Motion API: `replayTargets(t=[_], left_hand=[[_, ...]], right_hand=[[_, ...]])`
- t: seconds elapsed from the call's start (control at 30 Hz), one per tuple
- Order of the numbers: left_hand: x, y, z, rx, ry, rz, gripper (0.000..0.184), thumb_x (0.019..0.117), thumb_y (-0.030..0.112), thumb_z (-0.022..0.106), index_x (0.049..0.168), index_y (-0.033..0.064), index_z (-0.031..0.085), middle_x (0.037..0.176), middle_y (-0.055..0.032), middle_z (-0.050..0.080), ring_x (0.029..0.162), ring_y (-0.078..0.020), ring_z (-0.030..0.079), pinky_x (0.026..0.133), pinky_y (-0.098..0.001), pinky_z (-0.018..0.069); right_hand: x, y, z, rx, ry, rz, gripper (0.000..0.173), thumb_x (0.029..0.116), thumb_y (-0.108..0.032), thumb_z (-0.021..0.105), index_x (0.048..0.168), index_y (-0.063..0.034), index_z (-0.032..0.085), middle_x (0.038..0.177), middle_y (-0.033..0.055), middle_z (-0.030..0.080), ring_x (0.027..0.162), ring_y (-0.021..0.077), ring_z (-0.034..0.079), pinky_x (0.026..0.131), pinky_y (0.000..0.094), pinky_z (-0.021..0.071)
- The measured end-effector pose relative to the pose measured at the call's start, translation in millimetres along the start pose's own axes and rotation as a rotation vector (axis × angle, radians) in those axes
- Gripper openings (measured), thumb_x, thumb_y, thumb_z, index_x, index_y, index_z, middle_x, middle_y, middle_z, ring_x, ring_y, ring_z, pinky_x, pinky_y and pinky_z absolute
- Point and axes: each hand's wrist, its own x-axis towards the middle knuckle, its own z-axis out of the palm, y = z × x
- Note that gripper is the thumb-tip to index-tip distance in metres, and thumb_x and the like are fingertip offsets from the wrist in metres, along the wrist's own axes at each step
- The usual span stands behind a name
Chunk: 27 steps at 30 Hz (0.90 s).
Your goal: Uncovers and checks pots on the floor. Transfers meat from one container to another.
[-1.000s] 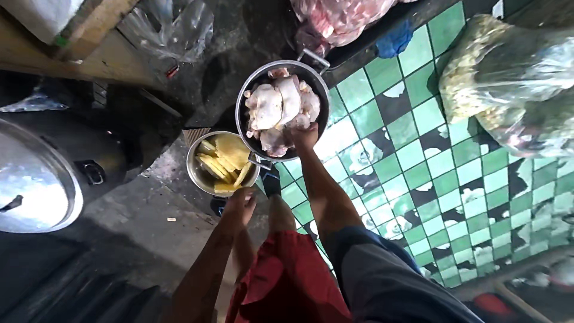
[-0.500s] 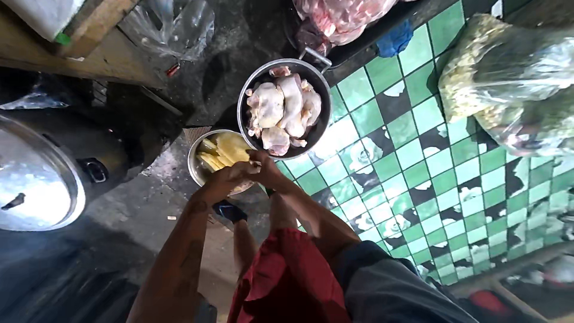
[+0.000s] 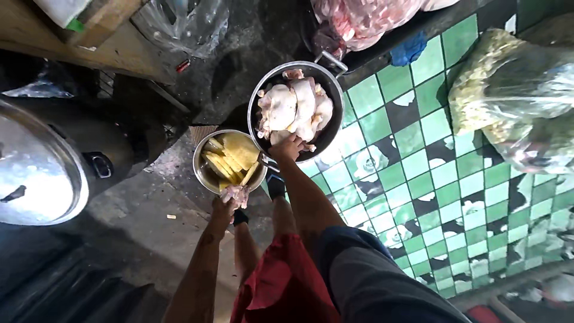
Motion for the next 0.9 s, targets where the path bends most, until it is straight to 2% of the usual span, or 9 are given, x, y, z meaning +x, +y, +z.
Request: replayTargets(t=[0.07, 0.13, 0.2, 0.3, 0.43, 0.53, 0.63, 0.77, 0.9], left_hand=[[-2, -5, 0, -0.016, -0.018, 0.011, 0.040, 0.1112, 0.024, 0.046, 0.143, 0.0003, 0.045, 0.094, -0.0094, 0.056, 0.064, -0.0114, 0.050, 0.059, -0.0276, 0.0459], [-3, -5, -1, -0.012, -0.036, 0.012, 0.041, 0.1110, 0.024, 0.047, 0.145, 0.0012, 0.044, 0.094, -0.0097, 0.056, 0.065, -0.0119, 0.051, 0.060, -0.0286, 0.0465], [-2, -5, -2, -0.007, -0.041, 0.014, 0.041, 0.1107, 0.025, 0.048, 0.144, 0.0015, 0.045, 0.094, -0.0093, 0.056, 0.065, -0.0119, 0.051, 0.060, -0.0286, 0.0465], [0, -5, -3, -0.016, -0.055, 0.025, 0.043, 0.1109, 0.026, 0.047, 0.147, 0.0030, 0.044, 0.091, -0.0080, 0.055, 0.063, -0.0113, 0.050, 0.058, -0.0279, 0.0459], [2, 1, -3, -0.040, -0.040, -0.002, 0.036, 0.1092, 0.029, 0.052, 0.133, 0.0027, 0.053, 0.083, -0.0042, 0.052, 0.059, -0.0100, 0.047, 0.055, -0.0268, 0.0445], [-1, 2, 1, -0.087, -0.039, -0.031, 0.031, 0.1083, 0.030, 0.054, 0.123, 0.0033, 0.056, 0.076, -0.0012, 0.049, 0.056, -0.0094, 0.045, 0.054, -0.0260, 0.0437], [-5, 3, 1, -0.078, -0.040, -0.018, 0.031, 0.1079, 0.030, 0.055, 0.123, 0.0031, 0.056, 0.077, -0.0019, 0.049, 0.056, -0.0099, 0.045, 0.053, -0.0270, 0.0434], [-7, 5, 1, -0.044, -0.067, -0.018, 0.037, 0.1082, 0.030, 0.054, 0.133, 0.0036, 0.053, 0.083, -0.0045, 0.052, 0.058, -0.0107, 0.046, 0.055, -0.0280, 0.0429], [-6, 3, -1, -0.034, -0.072, -0.027, 0.036, 0.1073, 0.031, 0.056, 0.131, 0.0035, 0.054, 0.082, -0.0038, 0.051, 0.057, -0.0101, 0.045, 0.054, -0.0277, 0.0433]], right_hand=[[-1, 1, -18, 0.075, -0.094, -0.001, 0.124, 0.0627, -0.037, 0.093, 0.160, -0.0034, 0.024, 0.159, 0.0296, 0.029, 0.143, 0.0484, 0.038, 0.099, 0.0595, 0.0519], [4, 6, -40, 0.347, -0.121, 0.024, 0.112, 0.0740, -0.040, 0.089, 0.157, 0.0021, 0.026, 0.157, 0.0347, 0.029, 0.143, 0.0506, 0.036, 0.109, 0.0608, 0.0440], [13, 6, -57, 0.632, 0.088, 0.055, 0.109, 0.0793, -0.041, 0.087, 0.160, -0.0017, 0.024, 0.158, 0.0330, 0.031, 0.143, 0.0483, 0.038, 0.113, 0.0568, 0.0411], [43, -11, -75, 0.695, 0.280, -0.128, 0.106, 0.0810, -0.026, 0.086, 0.162, -0.0028, 0.021, 0.156, 0.0315, 0.035, 0.141, 0.0435, 0.044, 0.114, 0.0489, 0.0437], [58, -34, -106, 0.376, 0.127, -0.160, 0.103, 0.0777, -0.034, 0.087, 0.157, -0.0028, 0.029, 0.132, 0.0266, 0.063, 0.120, 0.0415, 0.064, 0.099, 0.0598, 0.0525], [51, -31, -120, 0.279, 0.061, -0.136, 0.087, 0.0770, -0.036, 0.087, 0.144, 0.0025, 0.046, 0.126, 0.0253, 0.065, 0.118, 0.0411, 0.064, 0.097, 0.0616, 0.0514], [48, -26, -119, 0.247, 0.066, -0.101, 0.067, 0.0795, -0.040, 0.084, 0.125, 0.0042, 0.063, 0.126, 0.0251, 0.065, 0.120, 0.0400, 0.062, 0.099, 0.0610, 0.0505], [31, -2, -107, 0.491, 0.113, 0.036, 0.076, 0.0764, -0.039, 0.088, 0.130, 0.0064, 0.058, 0.124, 0.0266, 0.065, 0.118, 0.0408, 0.063, 0.098, 0.0590, 0.0516], [24, 30, -77, 0.927, -0.025, 0.248, 0.065, 0.0844, -0.038, 0.080, 0.128, 0.0037, 0.057, 0.113, 0.0224, 0.065, 0.096, 0.0337, 0.067, 0.079, 0.0524, 0.0591]])
